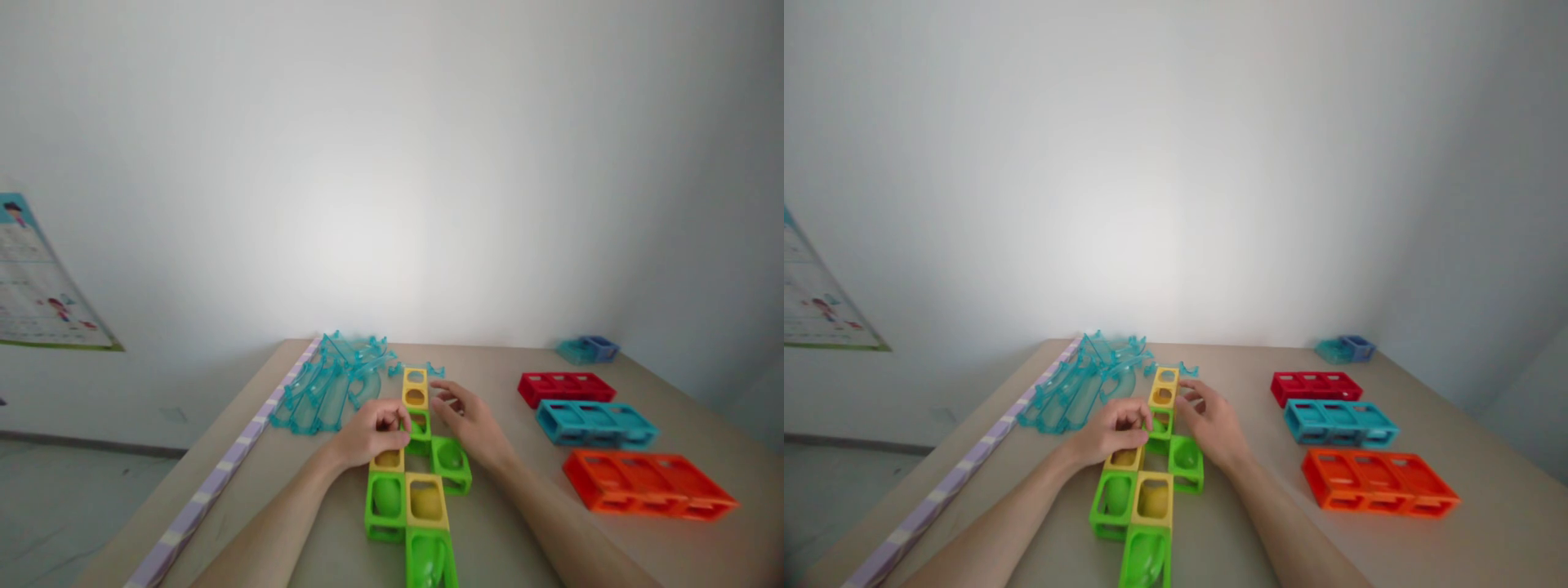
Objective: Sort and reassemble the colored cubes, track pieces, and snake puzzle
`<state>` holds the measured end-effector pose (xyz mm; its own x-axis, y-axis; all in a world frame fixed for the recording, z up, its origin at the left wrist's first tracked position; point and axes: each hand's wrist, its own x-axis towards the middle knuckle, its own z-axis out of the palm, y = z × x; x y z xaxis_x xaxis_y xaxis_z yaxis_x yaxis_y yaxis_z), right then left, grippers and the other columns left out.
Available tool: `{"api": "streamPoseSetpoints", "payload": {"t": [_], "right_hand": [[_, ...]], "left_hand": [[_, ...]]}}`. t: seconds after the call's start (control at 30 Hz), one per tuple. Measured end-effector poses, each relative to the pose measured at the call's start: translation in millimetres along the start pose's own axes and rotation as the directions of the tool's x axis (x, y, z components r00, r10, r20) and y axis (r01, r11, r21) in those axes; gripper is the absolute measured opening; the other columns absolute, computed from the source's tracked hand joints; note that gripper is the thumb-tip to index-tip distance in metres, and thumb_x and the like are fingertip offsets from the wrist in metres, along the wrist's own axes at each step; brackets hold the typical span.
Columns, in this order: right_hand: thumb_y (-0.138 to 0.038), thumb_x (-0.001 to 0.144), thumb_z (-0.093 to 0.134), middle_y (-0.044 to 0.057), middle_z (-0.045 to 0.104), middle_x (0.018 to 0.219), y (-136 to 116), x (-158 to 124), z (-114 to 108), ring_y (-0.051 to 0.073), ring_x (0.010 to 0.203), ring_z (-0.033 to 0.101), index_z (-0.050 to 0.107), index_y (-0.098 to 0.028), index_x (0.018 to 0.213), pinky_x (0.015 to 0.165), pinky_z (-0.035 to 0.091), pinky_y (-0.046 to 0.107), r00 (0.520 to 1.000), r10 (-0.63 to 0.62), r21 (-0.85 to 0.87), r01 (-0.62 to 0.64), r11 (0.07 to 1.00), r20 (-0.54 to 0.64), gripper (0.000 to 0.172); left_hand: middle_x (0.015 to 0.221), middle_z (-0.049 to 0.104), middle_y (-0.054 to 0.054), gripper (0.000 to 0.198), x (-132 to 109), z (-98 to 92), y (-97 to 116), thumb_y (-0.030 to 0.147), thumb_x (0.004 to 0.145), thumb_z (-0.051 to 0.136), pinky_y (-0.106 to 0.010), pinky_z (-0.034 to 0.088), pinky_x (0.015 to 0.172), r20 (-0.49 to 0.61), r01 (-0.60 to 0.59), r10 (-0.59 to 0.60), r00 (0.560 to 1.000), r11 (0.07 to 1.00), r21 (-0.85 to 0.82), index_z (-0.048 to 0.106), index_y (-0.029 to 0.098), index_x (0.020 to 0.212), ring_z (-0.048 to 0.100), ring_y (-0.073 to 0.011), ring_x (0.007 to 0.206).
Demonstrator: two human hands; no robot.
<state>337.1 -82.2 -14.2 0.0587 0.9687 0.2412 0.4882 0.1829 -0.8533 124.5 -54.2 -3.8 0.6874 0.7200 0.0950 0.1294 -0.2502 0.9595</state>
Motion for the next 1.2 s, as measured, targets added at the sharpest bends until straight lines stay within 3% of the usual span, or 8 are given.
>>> {"api": "streamPoseSetpoints", "payload": {"t": [0.13, 0.33, 0.57, 0.87, 0.97, 1.07, 1.13, 1.2], "right_hand": [[-0.038, 0.085, 0.053, 0.007, 0.068, 0.106, 11.7, 8.8, -1.6, 0.019, 0.078, 0.062, 0.059, -0.021, 0.126, 0.078, 0.05, 0.035, 0.999, 0.014, 0.016, -0.015, 1.0, 0.031, 0.045], [-0.018, 0.08, 0.05, 0.007, 0.062, 0.11, 19.9, 16.3, -1.5, 0.018, 0.08, 0.059, 0.054, -0.025, 0.133, 0.086, 0.048, 0.037, 0.981, -0.181, -0.201, 0.192, 0.961, 0.072, 0.053], [-0.014, 0.081, 0.049, 0.009, 0.059, 0.13, 24.1, 21.5, 2.0, 0.025, 0.116, 0.052, 0.047, -0.024, 0.139, 0.101, 0.04, 0.043, 0.952, -0.275, -0.272, 0.303, 0.913, 0.136, 0.059], [-0.012, 0.08, 0.046, 0.013, 0.062, 0.124, 30.8, 27.0, 3.4, 0.026, 0.116, 0.054, 0.056, -0.017, 0.13, 0.103, 0.039, 0.045, 0.962, -0.264, -0.291, 0.272, 0.917, 0.069, 0.051], [-0.01, 0.077, 0.047, 0.011, 0.061, 0.126, 27.2, 24.5, 2.0, 0.025, 0.115, 0.054, 0.05, -0.019, 0.135, 0.102, 0.04, 0.045, 0.961, -0.27, -0.277, 0.277, 0.92, 0.062, 0.059], [-0.005, 0.072, 0.048, 0.009, 0.053, 0.134, 16.2, 17.8, -3.2, 0.024, 0.124, 0.048, 0.049, -0.023, 0.135, 0.105, 0.037, 0.044, 0.911, -0.407, -0.221, 0.411, 0.884, 0.065, 0.066], [-0.005, 0.073, 0.05, 0.008, 0.054, 0.133, 8.4, 13.6, -6.9, 0.025, 0.125, 0.046, 0.063, -0.026, 0.118, 0.106, 0.036, 0.044, 0.845, -0.518, -0.17, 0.534, 0.828, 0.133, 0.051], [-0.008, 0.078, 0.054, 0.007, 0.06, 0.124, 4.0, 11.9, -9.3, 0.025, 0.12, 0.049, 0.07, -0.026, 0.102, 0.103, 0.037, 0.044, 0.811, -0.548, -0.137, 0.578, 0.804, 0.203, 0.034]], "left_hand": [[0.051, 0.044, 0.005, 0.032, -0.5, 1.9, 0.8, 0.044, 0.074, 0.068, -0.023, 0.021, 0.048, 0.021, 0.003, -0.003, 1.0, 1.0, -0.002, 0.059, 0.014, 0.07, 0.032, -0.0068, 0.047], [0.054, 0.044, 0.004, 0.033, 0.0, 4.2, 3.5, 0.044, 0.076, 0.067, -0.023, 0.022, 0.051, -0.008, -0.026, 0.026, 1.0, 1.0, 0.016, 0.059, 0.014, 0.066, 0.034, -0.0077, 0.052], [0.054, 0.044, 0.004, 0.032, 0.3, 2.8, 4.3, 0.043, 0.073, 0.07, -0.022, 0.023, 0.05, 0.009, -0.002, 0.002, 1.0, 1.0, 0.005, 0.057, 0.014, 0.066, 0.033, -0.0073, 0.051], [0.054, 0.043, 0.005, 0.031, -1.2, 3.7, 6.6, 0.042, 0.071, 0.071, -0.022, 0.024, 0.05, 0.029, 0.012, -0.013, 1.0, 1.0, 0.011, 0.057, 0.015, 0.064, 0.034, -0.0079, 0.051], [0.053, 0.043, 0.005, 0.031, -1.2, 3.8, 7.6, 0.042, 0.07, 0.071, -0.023, 0.024, 0.05, 0.012, 0.012, -0.012, 1.0, 1.0, 0.021, 0.057, 0.015, 0.063, 0.034, -0.0079, 0.051], [0.053, 0.044, 0.004, 0.031, -1.1, 2.8, 7.0, 0.042, 0.072, 0.069, -0.023, 0.024, 0.05, 0.001, 0.005, -0.005, 1.0, 1.0, 0.027, 0.057, 0.015, 0.063, 0.034, -0.0078, 0.051], [0.053, 0.044, 0.004, 0.03, -1.0, 2.3, 6.3, 0.041, 0.073, 0.068, -0.023, 0.024, 0.05, 0.0, 0.005, -0.005, 1.0, 1.0, 0.028, 0.057, 0.014, 0.063, 0.034, -0.0078, 0.051], [0.053, 0.043, 0.004, 0.03, -0.8, 2.1, 5.4, 0.04, 0.073, 0.069, -0.022, 0.023, 0.049, -0.004, 0.01, -0.01, 1.0, 1.0, 0.029, 0.057, 0.014, 0.063, 0.034, -0.0076, 0.051]]}}
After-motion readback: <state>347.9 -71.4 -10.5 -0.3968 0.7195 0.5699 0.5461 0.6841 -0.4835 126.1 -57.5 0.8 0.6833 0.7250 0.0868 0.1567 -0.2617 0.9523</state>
